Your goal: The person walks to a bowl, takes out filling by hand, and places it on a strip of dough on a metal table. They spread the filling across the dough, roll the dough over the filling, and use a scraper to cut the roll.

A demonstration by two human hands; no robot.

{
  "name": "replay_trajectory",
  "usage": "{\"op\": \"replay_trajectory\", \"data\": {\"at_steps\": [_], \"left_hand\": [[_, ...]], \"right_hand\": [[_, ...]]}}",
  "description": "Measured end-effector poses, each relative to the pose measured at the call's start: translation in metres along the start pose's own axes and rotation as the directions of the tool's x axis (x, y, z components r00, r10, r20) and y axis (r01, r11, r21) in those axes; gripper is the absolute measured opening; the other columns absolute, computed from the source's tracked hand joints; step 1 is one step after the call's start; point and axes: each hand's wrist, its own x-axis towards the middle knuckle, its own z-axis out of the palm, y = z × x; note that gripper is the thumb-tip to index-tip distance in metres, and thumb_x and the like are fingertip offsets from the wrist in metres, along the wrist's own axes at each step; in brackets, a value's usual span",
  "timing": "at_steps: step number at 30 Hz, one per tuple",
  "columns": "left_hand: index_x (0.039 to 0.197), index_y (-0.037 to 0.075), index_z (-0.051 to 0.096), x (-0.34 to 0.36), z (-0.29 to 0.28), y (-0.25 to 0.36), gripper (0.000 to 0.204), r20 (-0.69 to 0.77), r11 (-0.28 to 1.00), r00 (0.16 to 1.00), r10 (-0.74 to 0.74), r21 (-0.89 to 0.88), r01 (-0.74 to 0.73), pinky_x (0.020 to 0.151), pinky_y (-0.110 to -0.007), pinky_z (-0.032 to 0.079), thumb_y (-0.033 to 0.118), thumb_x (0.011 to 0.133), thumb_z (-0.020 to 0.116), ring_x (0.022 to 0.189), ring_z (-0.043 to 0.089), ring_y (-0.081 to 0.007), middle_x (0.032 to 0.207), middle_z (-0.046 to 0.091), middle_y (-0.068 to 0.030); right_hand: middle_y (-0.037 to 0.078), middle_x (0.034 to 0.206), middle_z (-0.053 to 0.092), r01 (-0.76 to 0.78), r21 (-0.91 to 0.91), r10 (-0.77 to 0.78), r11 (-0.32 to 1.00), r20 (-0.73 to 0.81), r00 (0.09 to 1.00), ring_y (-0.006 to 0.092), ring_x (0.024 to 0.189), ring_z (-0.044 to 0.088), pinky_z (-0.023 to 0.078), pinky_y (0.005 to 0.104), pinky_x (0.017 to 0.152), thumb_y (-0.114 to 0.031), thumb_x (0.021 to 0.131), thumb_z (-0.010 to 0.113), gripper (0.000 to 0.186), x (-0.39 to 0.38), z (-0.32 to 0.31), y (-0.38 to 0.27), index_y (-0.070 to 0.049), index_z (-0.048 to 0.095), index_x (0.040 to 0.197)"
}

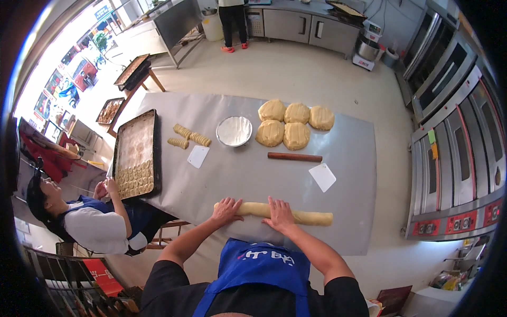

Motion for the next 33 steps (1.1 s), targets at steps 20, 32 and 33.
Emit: {"op": "replay_trajectory", "data": {"at_steps": [20,32,33], "left_hand": [[0.156,0.003,0.048,0.061,0.0,0.006,0.118,-0.107,0.962,0.959,0.261,0.112,-0.249,0.119,-0.049,0.04,0.073,0.067,0.082,0.135,0.056,-0.0349,0.136,0.062,-0.0182],[0.151,0.003,0.053,0.007,-0.011,-0.015,0.07,-0.351,0.884,0.885,-0.306,-0.45,0.127,0.121,-0.053,0.038,0.033,0.094,0.08,0.138,0.056,-0.0398,0.149,0.06,-0.0209],[0.151,0.003,0.053,-0.001,-0.016,-0.02,0.07,-0.35,0.882,0.883,-0.313,-0.452,0.134,0.121,-0.053,0.038,0.033,0.094,0.08,0.138,0.056,-0.0398,0.149,0.06,-0.0209]], "right_hand": [[0.024,0.145,0.056,0.006,-0.108,-0.012,0.994,-0.061,0.998,0.0415,0.135,0.053,0.043,0.0538,0.111,-0.063,0.089,0.072,0.101,0.031,0.037,-0.017,0.001,0.04,0.16],[0.031,0.172,0.022,-0.068,0.117,0.076,0.991,-0.068,0.995,0.0514,0.159,0.023,0.025,0.0605,0.127,-0.061,0.104,0.055,0.094,0.112,0.042,-0.034,-0.001,0.021,0.169],[0.032,0.176,0.012,-0.033,0.056,0.045,0.998,-0.236,0.971,0.0513,0.162,0.015,0.019,0.0608,0.131,-0.062,0.106,0.051,0.095,0.14,0.043,-0.035,-0.002,0.016,0.171]]}}
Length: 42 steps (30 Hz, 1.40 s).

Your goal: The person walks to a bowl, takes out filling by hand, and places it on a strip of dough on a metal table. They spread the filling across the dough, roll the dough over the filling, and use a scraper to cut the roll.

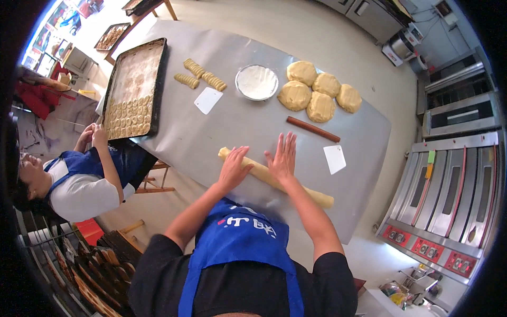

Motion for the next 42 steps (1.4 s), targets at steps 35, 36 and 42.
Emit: {"op": "replay_trajectory", "data": {"at_steps": [35,36,42], "left_hand": [[0.144,0.004,0.061,-0.02,-0.113,-0.076,0.042,-0.2,0.645,0.762,-0.616,-0.683,0.343,0.108,-0.035,0.051,0.024,0.108,0.068,0.127,0.066,-0.023,0.138,0.069,-0.0145],[0.156,0.004,0.052,-0.008,-0.097,-0.074,0.053,-0.157,0.428,0.757,-0.635,-0.887,0.175,0.119,-0.035,0.044,0.026,0.11,0.065,0.143,0.056,-0.0224,0.154,0.06,-0.0152],[0.172,0.006,0.023,0.098,0.003,0.004,0.076,0.16,0.235,0.81,-0.564,-0.91,0.343,0.132,-0.038,0.022,0.046,0.115,0.052,0.163,0.023,-0.0245,0.178,0.024,-0.0126]], "right_hand": [[0.025,0.177,0.019,-0.18,0.782,0.219,0.597,0.057,0.974,0.0411,0.165,0.012,0.01,0.0479,0.134,-0.059,0.114,0.035,0.081,0.295,0.086,0.01,-0.001,0.023,0.17],[0.024,0.177,0.022,-0.194,0.934,0.217,0.299,0.131,0.967,0.0367,0.165,0.015,0.011,0.0457,0.134,-0.059,0.115,0.032,0.082,0.274,0.07,0.0,0.002,0.025,0.169],[0.02,0.178,0.02,-0.33,0.92,0.159,-0.21,0.365,0.917,0.031,0.166,0.018,0.011,0.0456,0.135,-0.063,0.114,0.021,0.086,0.098,-0.028,-0.036,0.004,0.024,0.168]]}}
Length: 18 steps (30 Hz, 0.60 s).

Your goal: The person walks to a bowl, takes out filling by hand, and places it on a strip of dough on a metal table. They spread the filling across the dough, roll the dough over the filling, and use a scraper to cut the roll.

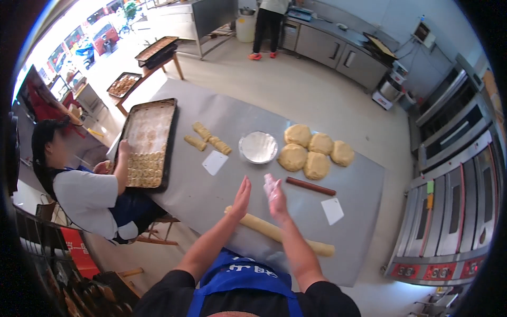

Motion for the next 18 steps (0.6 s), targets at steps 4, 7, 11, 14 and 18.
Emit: {"op": "replay_trajectory", "data": {"at_steps": [4,7,11,14,18], "left_hand": [[0.173,0.008,0.02,0.017,0.098,-0.066,0.083,0.156,0.978,0.98,-0.12,-0.149,0.144,0.132,-0.038,0.018,0.061,0.113,0.04,0.164,0.021,-0.024,0.179,0.022,-0.0098],[0.174,0.009,0.016,-0.031,0.166,-0.091,0.086,0.291,0.961,0.934,-0.207,-0.119,0.25,0.133,-0.039,0.012,0.066,0.113,0.036,0.165,0.011,-0.0239,0.18,0.017,-0.0094],[0.174,0.008,0.013,-0.127,0.227,-0.089,0.082,0.452,0.918,0.855,-0.253,-0.168,0.36,0.134,-0.037,0.007,0.064,0.115,0.024,0.166,0.007,-0.0201,0.181,0.01,-0.0062],[0.174,0.007,0.009,-0.135,0.223,-0.094,0.086,0.511,0.907,0.826,-0.238,-0.187,0.377,0.134,-0.037,0.004,0.067,0.113,0.022,0.167,0.001,-0.0204,0.182,0.004,-0.0063],[0.167,0.015,0.036,-0.129,0.263,-0.14,0.078,0.525,0.99,0.841,-0.134,0.036,0.135,0.122,-0.043,0.034,0.069,0.111,0.035,0.146,0.042,-0.0246,0.162,0.044,-0.0094]], "right_hand": [[0.018,0.179,0.018,-0.133,0.018,0.134,0.991,-0.095,0.986,0.0292,0.166,0.018,0.012,0.0452,0.135,-0.069,0.111,0.026,0.089,-0.069,-0.016,0.005,-0.004,0.018,0.172],[0.018,0.18,0.016,-0.069,-0.095,0.038,0.993,-0.297,0.954,0.0272,0.166,0.018,0.013,0.0424,0.134,-0.072,0.11,0.03,0.091,-0.081,-0.079,-0.029,-0.007,0.018,0.173],[0.023,0.179,0.016,-0.066,0.024,0.07,0.998,-0.465,0.882,0.0298,0.165,0.019,0.018,0.0431,0.133,-0.077,0.107,0.035,0.099,-0.121,-0.183,-0.032,-0.007,0.015,0.173],[0.022,0.177,0.025,-0.076,0.047,0.09,0.996,-0.497,0.863,0.0297,0.161,0.027,0.025,0.0441,0.13,-0.071,0.11,0.032,0.091,-0.147,-0.172,-0.035,-0.006,0.02,0.172],[0.015,0.163,0.051,-0.104,-0.605,-0.155,0.789,-0.36,0.92,0.0237,0.148,0.048,0.036,0.0398,0.124,-0.061,0.115,0.032,0.073,-0.203,-0.286,-0.039,-0.008,0.043,0.164]]}}
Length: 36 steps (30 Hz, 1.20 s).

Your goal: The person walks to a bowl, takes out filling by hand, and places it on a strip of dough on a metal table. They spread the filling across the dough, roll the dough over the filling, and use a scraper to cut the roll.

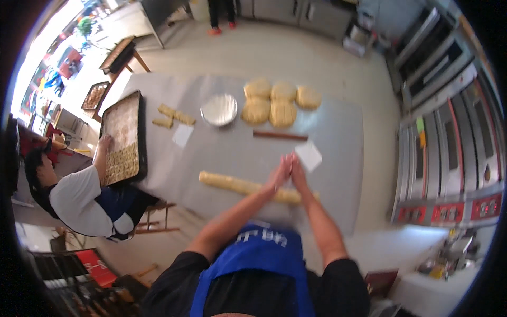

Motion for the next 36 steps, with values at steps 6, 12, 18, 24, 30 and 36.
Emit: {"op": "replay_trajectory", "data": {"at_steps": [6,12,18,24,30,36], "left_hand": [[0.145,0.005,0.06,0.021,-0.048,-0.052,0.078,0.387,0.036,0.917,0.093,0.919,-0.392,0.108,-0.047,0.051,0.053,0.086,0.082,0.128,0.064,-0.0361,0.133,0.07,-0.0191],[0.154,0.005,0.048,-0.018,-0.046,-0.11,0.091,0.435,-0.347,0.9,-0.02,0.842,-0.414,0.116,-0.049,0.041,0.049,0.083,0.085,0.142,0.05,-0.0354,0.152,0.055,-0.015],[0.144,0.009,0.056,0.005,-0.014,-0.098,0.084,0.383,-0.231,0.901,-0.203,0.876,-0.424,0.099,-0.046,0.049,0.049,0.078,0.087,0.123,0.061,-0.0308,0.123,0.064,-0.0116],[0.125,0.011,0.062,0.013,-0.012,-0.118,0.065,0.439,-0.215,0.891,-0.118,0.865,-0.454,0.095,-0.044,0.05,0.047,0.079,0.087,0.117,0.062,-0.0294,0.117,0.064,-0.0098],[0.143,0.011,0.059,0.014,-0.017,-0.099,0.073,0.538,-0.192,0.8,-0.266,0.784,-0.591,0.105,-0.043,0.049,0.053,0.087,0.081,0.122,0.061,-0.0298,0.123,0.065,-0.0115],[0.159,0.013,0.048,0.032,-0.075,-0.074,0.066,0.25,-0.307,0.964,0.084,0.927,-0.214,0.127,-0.055,0.031,0.052,0.107,0.057,0.153,0.04,-0.0419,0.162,0.048,-0.022]], "right_hand": [[0.02,0.135,0.072,0.236,-0.6,-0.328,0.764,-0.047,0.944,0.0396,0.129,0.066,0.053,0.0464,0.106,-0.043,0.107,0.063,0.049,0.018,-0.108,0.029,-0.006,0.066,0.139],[0.016,0.146,0.063,0.534,-0.785,-0.386,0.314,0.408,0.827,0.0366,0.14,0.055,0.044,0.0487,0.114,-0.041,0.098,0.074,0.066,-0.083,-0.108,0.081,-0.008,0.055,0.152],[0.013,0.139,0.06,0.471,-0.767,-0.256,0.435,0.396,0.882,0.0324,0.132,0.055,0.043,0.0479,0.112,-0.03,0.084,0.088,0.081,-0.092,-0.115,0.064,-0.01,0.051,0.154],[0.011,0.12,0.061,0.455,-0.785,-0.203,0.42,0.408,0.89,0.0323,0.118,0.058,0.046,0.0468,0.103,-0.019,0.078,0.09,0.072,-0.086,-0.116,0.062,-0.011,0.061,0.144],[0.012,0.119,0.062,0.356,-0.798,-0.204,0.485,0.293,0.934,0.0329,0.116,0.06,0.047,0.0474,0.102,-0.031,0.087,0.083,0.06,-0.103,-0.117,0.069,-0.012,0.066,0.141],[0.024,0.154,0.05,0.097,-0.863,-0.401,0.495,-0.128,0.907,0.0432,0.146,0.043,0.037,0.0587,0.116,-0.052,0.105,0.059,0.064,-0.025,-0.104,0.065,-0.007,0.057,0.151]]}}
